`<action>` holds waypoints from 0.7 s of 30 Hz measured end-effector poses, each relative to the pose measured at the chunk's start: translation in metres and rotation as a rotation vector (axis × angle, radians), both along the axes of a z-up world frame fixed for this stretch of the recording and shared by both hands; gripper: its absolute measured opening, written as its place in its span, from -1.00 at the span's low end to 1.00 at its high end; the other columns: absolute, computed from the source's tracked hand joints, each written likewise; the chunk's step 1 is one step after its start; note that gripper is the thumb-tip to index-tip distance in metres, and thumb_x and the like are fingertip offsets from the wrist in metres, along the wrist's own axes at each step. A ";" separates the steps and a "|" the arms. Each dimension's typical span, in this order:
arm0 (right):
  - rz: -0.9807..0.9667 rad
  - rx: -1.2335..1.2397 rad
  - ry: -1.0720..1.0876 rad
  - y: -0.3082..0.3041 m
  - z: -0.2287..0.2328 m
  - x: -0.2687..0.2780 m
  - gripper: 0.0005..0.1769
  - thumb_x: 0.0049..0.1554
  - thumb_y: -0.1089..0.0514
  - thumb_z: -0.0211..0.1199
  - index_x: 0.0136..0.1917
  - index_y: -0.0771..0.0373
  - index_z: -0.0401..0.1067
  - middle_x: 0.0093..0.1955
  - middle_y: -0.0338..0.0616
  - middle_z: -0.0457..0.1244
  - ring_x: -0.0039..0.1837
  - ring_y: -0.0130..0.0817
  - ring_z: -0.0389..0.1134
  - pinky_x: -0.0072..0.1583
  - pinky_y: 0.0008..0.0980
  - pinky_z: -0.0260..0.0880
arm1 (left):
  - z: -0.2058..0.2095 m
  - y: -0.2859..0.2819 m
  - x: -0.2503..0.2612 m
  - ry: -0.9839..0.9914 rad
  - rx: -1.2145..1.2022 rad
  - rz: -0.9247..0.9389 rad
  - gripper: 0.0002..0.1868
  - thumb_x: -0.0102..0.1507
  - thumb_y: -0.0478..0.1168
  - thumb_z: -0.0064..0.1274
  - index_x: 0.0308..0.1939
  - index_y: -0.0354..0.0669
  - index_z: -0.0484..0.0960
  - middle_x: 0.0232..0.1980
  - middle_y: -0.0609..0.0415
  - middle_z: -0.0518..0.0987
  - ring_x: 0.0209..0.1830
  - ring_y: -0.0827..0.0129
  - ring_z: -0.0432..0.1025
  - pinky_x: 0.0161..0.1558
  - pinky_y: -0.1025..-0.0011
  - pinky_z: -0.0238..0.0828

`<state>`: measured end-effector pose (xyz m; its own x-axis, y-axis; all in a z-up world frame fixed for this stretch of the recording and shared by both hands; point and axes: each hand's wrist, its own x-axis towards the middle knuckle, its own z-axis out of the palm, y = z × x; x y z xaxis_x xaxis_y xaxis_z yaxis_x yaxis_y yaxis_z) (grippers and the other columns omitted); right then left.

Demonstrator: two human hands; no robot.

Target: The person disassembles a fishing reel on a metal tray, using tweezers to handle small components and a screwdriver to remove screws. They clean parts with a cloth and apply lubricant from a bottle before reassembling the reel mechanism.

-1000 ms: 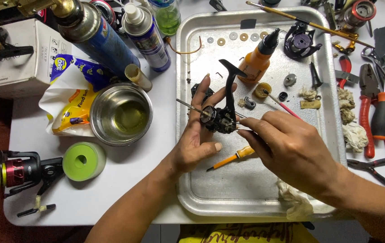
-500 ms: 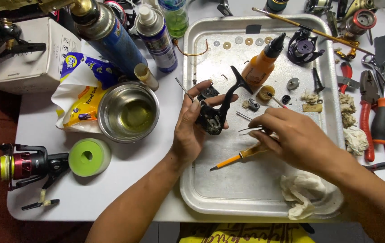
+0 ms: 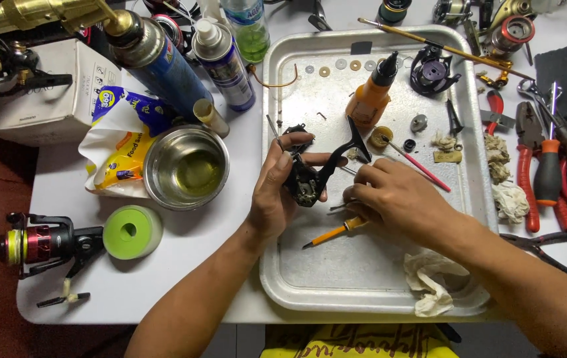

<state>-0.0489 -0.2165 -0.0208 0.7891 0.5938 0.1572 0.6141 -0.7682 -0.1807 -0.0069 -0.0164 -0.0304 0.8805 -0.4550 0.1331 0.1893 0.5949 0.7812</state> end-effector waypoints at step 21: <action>-0.172 0.401 -0.286 -0.013 0.004 -0.007 -0.74 0.07 0.09 0.21 -0.42 0.16 0.32 -0.47 -0.27 0.10 -0.40 -0.31 0.14 -0.32 -0.39 0.20 | 0.004 -0.002 -0.003 0.019 0.035 0.030 -0.53 0.30 0.05 -0.38 0.10 -0.23 0.12 -0.16 -0.38 0.53 -0.55 0.30 0.46 -0.51 0.52 0.42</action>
<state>-0.0555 -0.2294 -0.0168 0.7619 0.3080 0.5698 0.5531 -0.7671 -0.3249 -0.0094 -0.0183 -0.0263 0.8961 -0.4323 0.1002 0.1871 0.5728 0.7981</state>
